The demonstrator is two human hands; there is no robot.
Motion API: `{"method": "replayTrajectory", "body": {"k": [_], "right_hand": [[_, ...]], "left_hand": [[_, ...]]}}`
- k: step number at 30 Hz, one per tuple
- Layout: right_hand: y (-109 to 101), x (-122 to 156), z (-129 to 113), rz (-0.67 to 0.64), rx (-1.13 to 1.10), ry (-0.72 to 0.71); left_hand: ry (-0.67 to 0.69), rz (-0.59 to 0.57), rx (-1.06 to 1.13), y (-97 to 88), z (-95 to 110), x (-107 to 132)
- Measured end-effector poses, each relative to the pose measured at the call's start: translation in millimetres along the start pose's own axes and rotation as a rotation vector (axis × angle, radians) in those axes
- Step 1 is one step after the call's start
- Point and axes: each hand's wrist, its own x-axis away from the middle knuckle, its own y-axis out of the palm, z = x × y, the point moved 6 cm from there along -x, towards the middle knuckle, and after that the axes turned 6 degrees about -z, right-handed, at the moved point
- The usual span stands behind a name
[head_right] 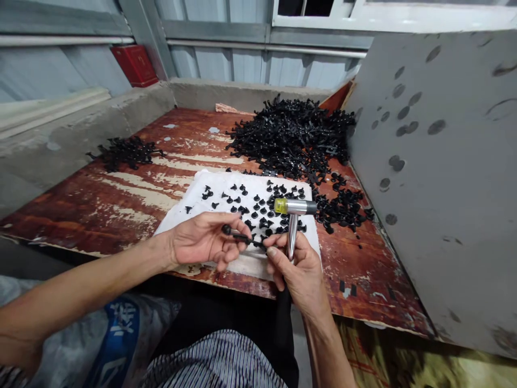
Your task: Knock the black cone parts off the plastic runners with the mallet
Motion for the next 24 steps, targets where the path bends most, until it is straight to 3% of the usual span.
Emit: {"method": "replayTrajectory", "body": {"k": [3,7,10,14,18,24], "right_hand": [[-0.3,-1.4,-1.4,0.04,-0.046,-0.012],[-2.0,-2.7,-2.5,0.038,-0.067,-0.011],[-1.4,-2.0,-2.9,0.017,-0.069,-0.006],[0.5,-0.3,-2.5,-0.006,-0.062,0.005],[1.3,-0.4,-1.3,-0.023,-0.052,0.026],[3.1,1.1,1.6,-0.08,-0.001,0.098]], "left_hand": [[0.156,-0.032,-0.073,6.9,6.7,1.5],[0.388,0.208,-0.637,13.7,14.3,5.7],[0.426,0.254,-0.863,22.7,9.5,-4.2],[0.437,0.197,-0.757,23.5,2.8,-22.3],[0.397,0.113,-0.618,22.3,-0.1,-23.4],[0.353,0.201,-0.439,19.8,-1.7,-19.0]]}}
